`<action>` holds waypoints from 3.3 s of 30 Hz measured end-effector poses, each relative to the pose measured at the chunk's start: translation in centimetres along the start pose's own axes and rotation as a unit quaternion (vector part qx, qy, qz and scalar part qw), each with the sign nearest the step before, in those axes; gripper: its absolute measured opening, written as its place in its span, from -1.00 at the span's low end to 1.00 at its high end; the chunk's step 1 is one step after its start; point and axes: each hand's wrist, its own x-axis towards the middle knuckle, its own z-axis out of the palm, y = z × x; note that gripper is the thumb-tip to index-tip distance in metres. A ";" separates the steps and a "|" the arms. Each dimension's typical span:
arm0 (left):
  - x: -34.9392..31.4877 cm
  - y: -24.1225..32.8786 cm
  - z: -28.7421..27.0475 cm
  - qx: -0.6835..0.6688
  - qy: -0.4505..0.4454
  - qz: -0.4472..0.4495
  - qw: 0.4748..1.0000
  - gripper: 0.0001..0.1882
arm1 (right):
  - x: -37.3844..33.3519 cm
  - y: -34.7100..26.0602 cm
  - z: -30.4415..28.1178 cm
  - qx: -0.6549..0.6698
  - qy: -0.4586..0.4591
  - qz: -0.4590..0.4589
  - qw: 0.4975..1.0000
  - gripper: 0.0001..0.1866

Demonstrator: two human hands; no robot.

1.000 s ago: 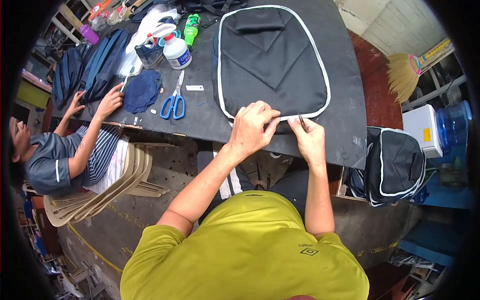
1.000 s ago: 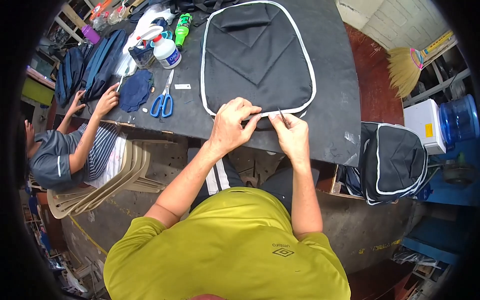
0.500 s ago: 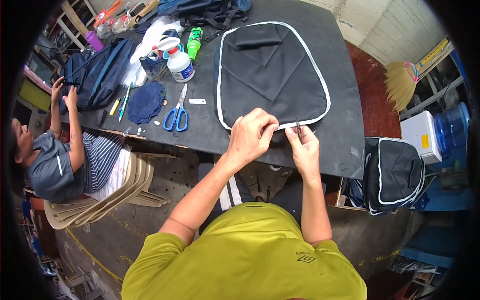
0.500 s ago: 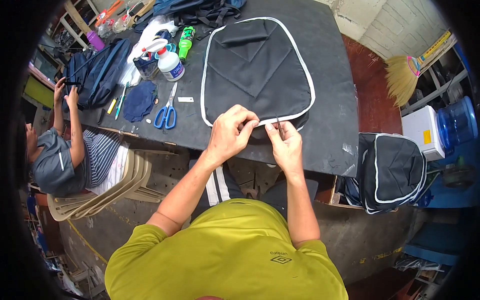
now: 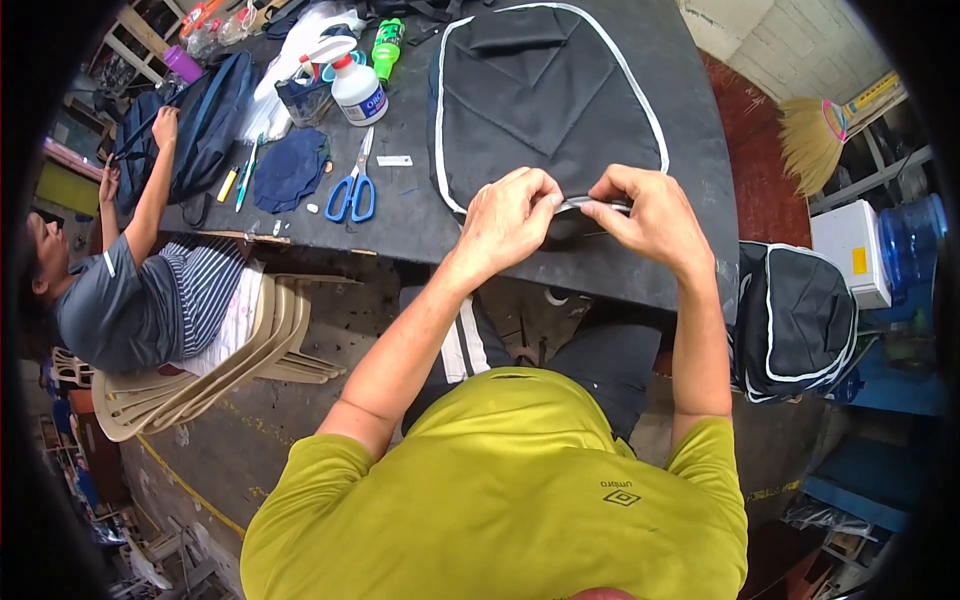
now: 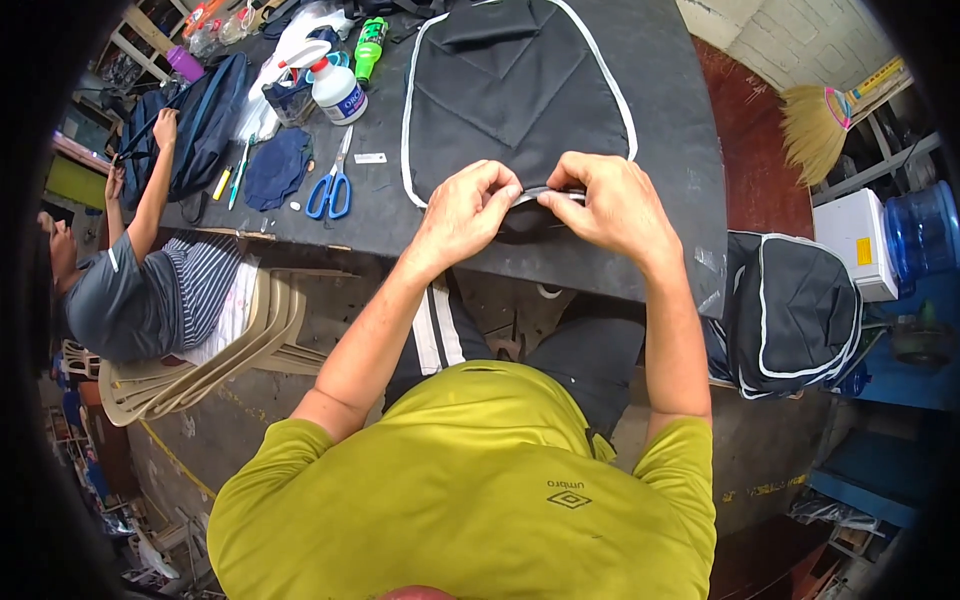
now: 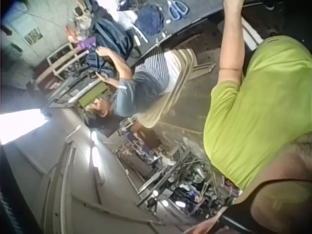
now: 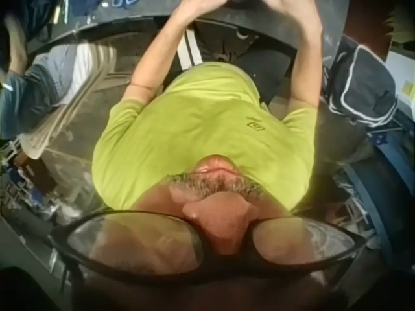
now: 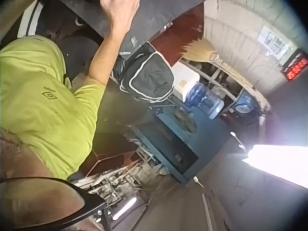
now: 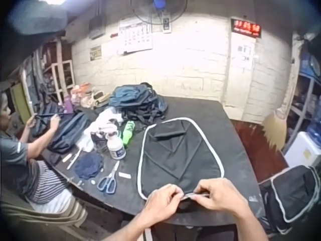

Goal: The recorder is assembling and trimming the edges of a backpack panel on a factory workbench.

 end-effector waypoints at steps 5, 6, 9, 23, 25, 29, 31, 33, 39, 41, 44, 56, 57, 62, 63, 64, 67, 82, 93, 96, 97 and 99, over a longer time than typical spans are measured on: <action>-0.1 -0.2 0.1 -0.003 0.003 -0.014 1.000 -0.81 | 0.5 -0.7 -0.5 -0.025 -0.065 0.065 0.995 -0.72; -0.1 -0.3 0.2 -0.003 0.002 -0.014 1.000 -0.81 | 0.5 -0.7 -0.5 -0.025 -0.065 0.066 0.995 -0.72; -0.1 -0.7 0.5 0.006 0.002 0.000 1.000 -0.81 | 0.5 -0.6 -0.2 -0.043 -0.080 0.079 0.993 -0.71; -0.2 -0.9 0.6 0.002 0.011 0.006 1.000 -0.82 | 1.9 -0.8 0.2 -0.075 -0.101 0.046 0.991 -0.69; -0.2 -0.8 0.7 0.004 0.011 0.007 1.000 -0.83 | 2.0 -0.8 0.1 -0.066 -0.106 0.053 0.991 -0.69; -0.2 -0.9 0.8 0.006 0.012 0.024 1.000 -0.84 | 2.2 -0.4 0.0 -0.043 -0.127 0.066 0.989 -0.70; -0.2 -0.8 0.7 0.006 0.010 0.021 1.000 -0.84 | 2.4 -0.2 0.0 -0.036 -0.130 0.066 0.989 -0.70; -0.2 -0.9 0.8 0.007 0.011 0.018 1.000 -0.84 | 2.5 0.0 0.1 -0.029 -0.133 0.064 0.989 -0.70; -0.3 -1.2 1.1 0.016 0.024 0.037 0.999 -0.85 | 2.5 0.8 0.4 -0.010 -0.143 0.058 0.988 -0.70; -0.3 -1.2 1.2 0.014 0.024 0.037 0.999 -0.85 | 2.4 0.3 0.2 -0.004 -0.152 0.097 0.984 -0.68; -0.2 -1.3 1.4 0.022 0.027 0.046 0.998 -0.85 | 2.4 0.9 0.4 0.011 -0.158 0.100 0.982 -0.68; -0.4 -1.5 1.9 0.048 0.042 0.074 0.995 -0.85 | 2.1 4.2 1.6 0.118 -0.182 0.129 0.968 -0.72; -0.5 -1.6 2.0 0.052 0.040 0.075 0.995 -0.85 | 2.0 4.5 1.8 0.135 -0.185 0.126 0.965 -0.72; -0.5 -1.6 1.9 0.048 0.028 0.061 0.997 -0.85 | 1.9 4.8 1.9 0.146 -0.191 0.134 0.961 -0.73; -0.5 -1.6 1.9 0.049 0.032 0.063 0.996 -0.85 | 2.0 4.3 1.7 0.150 -0.197 0.140 0.959 -0.76; -0.5 -1.6 1.9 0.051 0.035 0.064 0.996 -0.85 | 2.0 4.1 1.7 0.155 -0.202 0.147 0.956 -0.79; -0.4 -1.7 2.0 0.043 0.038 0.060 0.997 -0.85 | 1.9 4.7 1.9 0.171 -0.206 0.147 0.952 -0.78; -8.7 -3.3 -4.1 -0.155 0.018 0.003 0.988 -0.88 | -5.3 7.0 1.5 0.435 0.074 0.154 0.884 -0.78; 0.6 0.8 -1.8 0.131 0.054 0.222 0.965 -0.75 | -5.3 0.8 5.5 0.298 0.176 0.231 0.909 -0.79; 1.7 0.1 -1.2 0.144 0.015 0.227 0.963 -0.74 | -5.8 0.0 5.2 0.248 0.187 0.224 0.924 -0.80; 1.8 -0.2 -1.1 0.158 -0.007 0.230 0.960 -0.74 | -5.9 -0.1 5.1 0.212 0.179 0.221 0.935 -0.83; 1.8 -0.9 -0.6 0.161 -0.006 0.246 0.956 -0.77 | -6.0 -0.2 5.2 0.195 0.187 0.226 0.936 -0.83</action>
